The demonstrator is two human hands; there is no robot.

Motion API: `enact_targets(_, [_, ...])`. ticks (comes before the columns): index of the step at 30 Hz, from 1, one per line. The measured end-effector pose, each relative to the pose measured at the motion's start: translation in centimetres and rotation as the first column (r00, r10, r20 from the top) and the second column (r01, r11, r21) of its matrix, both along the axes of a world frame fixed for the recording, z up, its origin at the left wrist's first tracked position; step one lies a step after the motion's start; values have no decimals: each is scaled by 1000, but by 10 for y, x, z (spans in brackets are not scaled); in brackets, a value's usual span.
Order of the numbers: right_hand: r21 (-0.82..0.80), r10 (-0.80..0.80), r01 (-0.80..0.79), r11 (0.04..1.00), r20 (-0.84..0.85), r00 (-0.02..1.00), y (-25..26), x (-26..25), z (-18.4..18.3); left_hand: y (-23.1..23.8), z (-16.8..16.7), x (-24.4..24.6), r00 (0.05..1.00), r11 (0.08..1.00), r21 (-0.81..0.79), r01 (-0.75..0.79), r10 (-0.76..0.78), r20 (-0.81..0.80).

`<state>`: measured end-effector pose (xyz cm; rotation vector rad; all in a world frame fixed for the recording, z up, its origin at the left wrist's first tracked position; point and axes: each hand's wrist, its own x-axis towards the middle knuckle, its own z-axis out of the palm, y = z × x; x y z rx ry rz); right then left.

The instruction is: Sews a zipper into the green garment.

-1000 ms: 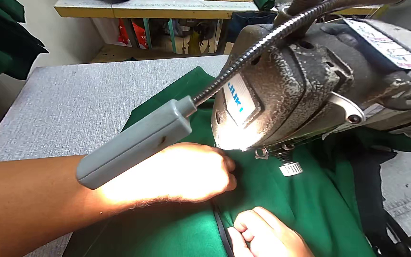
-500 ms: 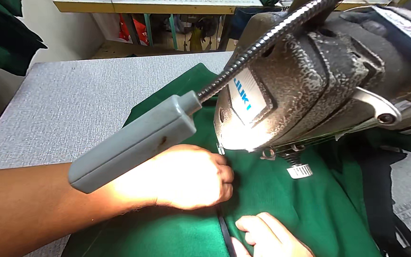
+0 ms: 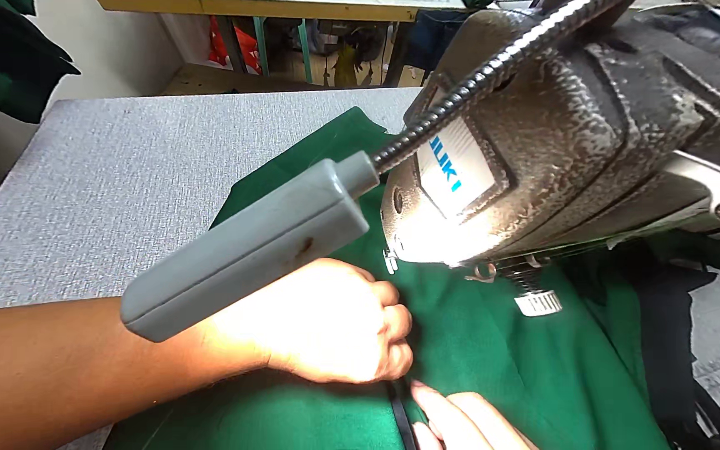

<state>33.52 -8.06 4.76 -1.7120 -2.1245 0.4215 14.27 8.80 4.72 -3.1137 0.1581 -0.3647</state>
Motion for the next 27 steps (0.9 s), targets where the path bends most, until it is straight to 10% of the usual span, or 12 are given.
enact_targets(10, [12, 109, -110, 994, 91, 990, 1, 0, 0, -12, 0, 0, 1000, 987, 158, -3, 3, -1])
enact_targets(14, [-9, 294, -298, 954, 189, 937, 16, 16, 7, -42, 5, 6, 970, 941, 279, -193, 225, -87])
enact_targets(22, [-76, 742, -738, 670, 100, 663, 82, 76, -13, -90, -9, -30, 627, 578, -246, -778, 693, -356])
enact_targets(27, [-172, 722, -703, 690, 111, 682, 82, 79, -16, -92, -35, -29, 622, 583, -233, -778, 766, -161])
